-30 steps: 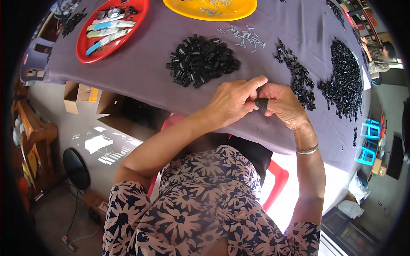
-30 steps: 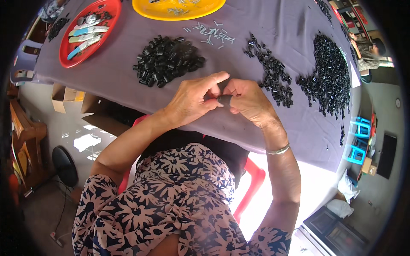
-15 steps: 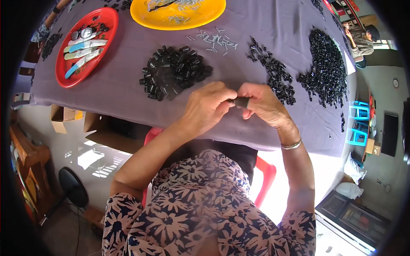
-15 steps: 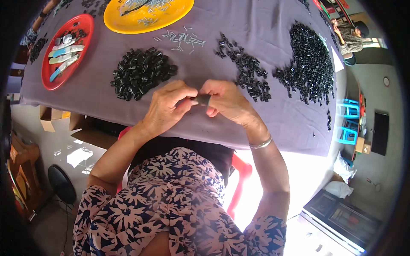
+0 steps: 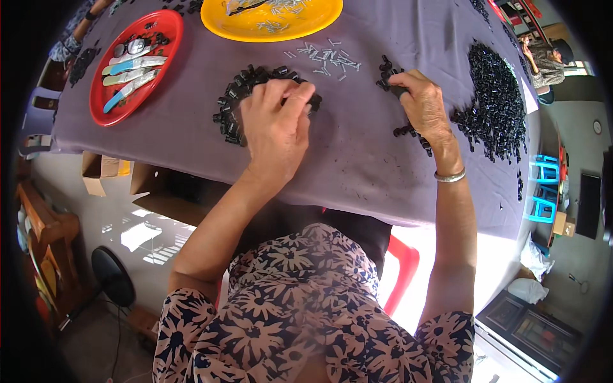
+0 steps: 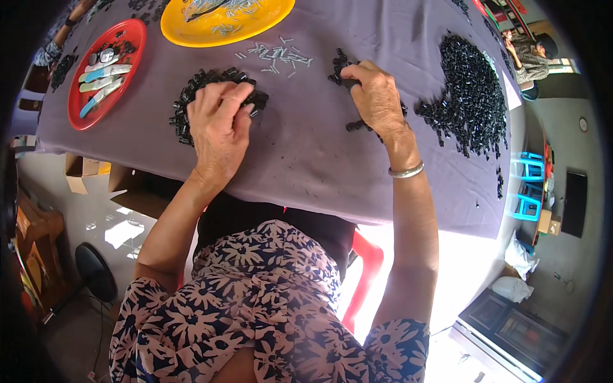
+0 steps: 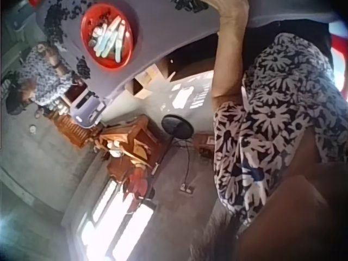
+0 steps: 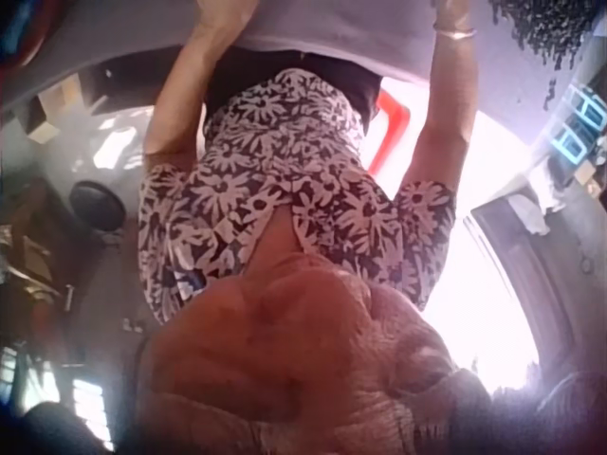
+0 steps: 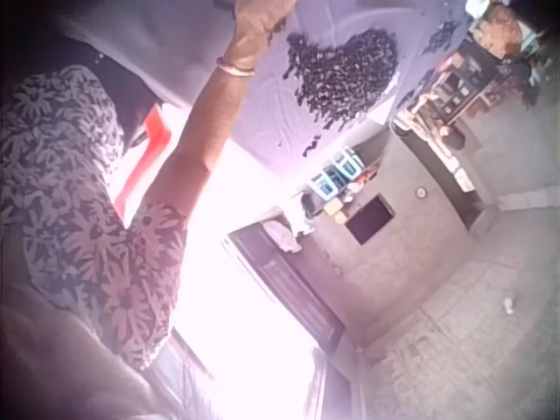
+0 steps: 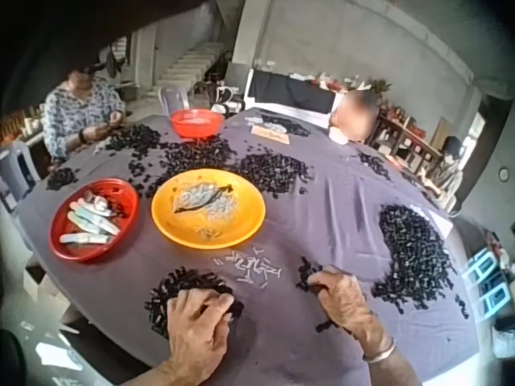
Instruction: Sorting and inspecting small black plastic components on a table.
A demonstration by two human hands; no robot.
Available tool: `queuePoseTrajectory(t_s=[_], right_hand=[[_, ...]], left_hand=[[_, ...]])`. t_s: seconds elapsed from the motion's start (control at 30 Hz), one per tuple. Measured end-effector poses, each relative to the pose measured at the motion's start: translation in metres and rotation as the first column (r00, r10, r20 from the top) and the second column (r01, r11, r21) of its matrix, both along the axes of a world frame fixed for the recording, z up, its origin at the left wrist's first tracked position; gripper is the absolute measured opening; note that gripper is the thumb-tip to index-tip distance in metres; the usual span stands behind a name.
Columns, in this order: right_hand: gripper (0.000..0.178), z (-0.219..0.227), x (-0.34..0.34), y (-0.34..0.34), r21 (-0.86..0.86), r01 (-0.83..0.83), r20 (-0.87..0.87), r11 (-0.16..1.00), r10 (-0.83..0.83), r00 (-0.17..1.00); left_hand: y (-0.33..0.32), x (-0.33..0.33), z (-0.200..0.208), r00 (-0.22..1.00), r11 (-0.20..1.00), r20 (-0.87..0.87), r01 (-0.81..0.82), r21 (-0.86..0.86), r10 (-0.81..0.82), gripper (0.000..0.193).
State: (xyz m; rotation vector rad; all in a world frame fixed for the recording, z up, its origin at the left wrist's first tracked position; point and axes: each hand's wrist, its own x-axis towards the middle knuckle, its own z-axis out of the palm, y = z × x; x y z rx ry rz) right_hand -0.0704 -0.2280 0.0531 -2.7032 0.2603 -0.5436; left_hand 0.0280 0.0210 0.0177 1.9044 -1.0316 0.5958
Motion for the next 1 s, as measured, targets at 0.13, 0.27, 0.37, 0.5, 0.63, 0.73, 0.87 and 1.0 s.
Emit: queuePoseTrajectory(t_s=[0.13, 0.27, 0.37, 0.5, 0.63, 0.73, 0.87, 1.0], right_hand=[[0.027, -0.002, 0.006, 0.002, -0.025, 0.035, -0.093, 0.999, -0.038, 0.995], [0.020, 0.003, 0.002, 0.004, 0.007, 0.032, -0.166, 0.999, -0.030, 0.986], [0.017, 0.013, -0.011, 0.017, 0.055, 0.021, -0.091, 0.998, -0.016, 0.996], [0.019, 0.024, -0.026, 0.060, 0.336, -0.081, -0.113, 0.938, 0.125, 0.986], [0.023, 0.029, -0.033, 0.092, 0.440, -0.125, -0.085, 0.889, 0.180, 0.980], [0.025, 0.035, -0.031, 0.094, 0.421, -0.124, -0.155, 0.899, 0.206, 0.966], [0.031, 0.037, -0.023, 0.091, 0.390, -0.246, -0.098, 0.887, 0.305, 0.947], [0.035, 0.036, -0.001, 0.072, 0.743, 0.020, -0.120, 0.669, 0.103, 0.987]], left_hand=[[-0.003, -0.014, -0.003, 0.995, 0.995, -0.032, 0.096, 0.015, -0.096, 0.036], [-0.005, -0.019, -0.002, 0.977, 0.979, -0.060, 0.203, -0.005, -0.203, 0.033], [-0.008, -0.022, -0.006, 0.969, 0.971, -0.058, 0.237, -0.028, -0.238, 0.030], [-0.004, -0.028, -0.002, 0.867, 0.899, -0.254, 0.383, -0.212, -0.429, 0.030], [-0.001, -0.029, 0.006, 0.569, 0.812, -0.600, 0.517, -0.271, -0.562, 0.032], [-0.001, -0.028, 0.000, 0.371, 0.773, -0.730, 0.540, -0.333, -0.574, 0.027], [-0.002, -0.026, -0.007, 0.257, 0.770, -0.762, 0.455, -0.447, -0.594, 0.019], [-0.008, -0.027, -0.015, 0.265, 0.736, -0.688, 0.300, -0.607, -0.675, 0.016]])
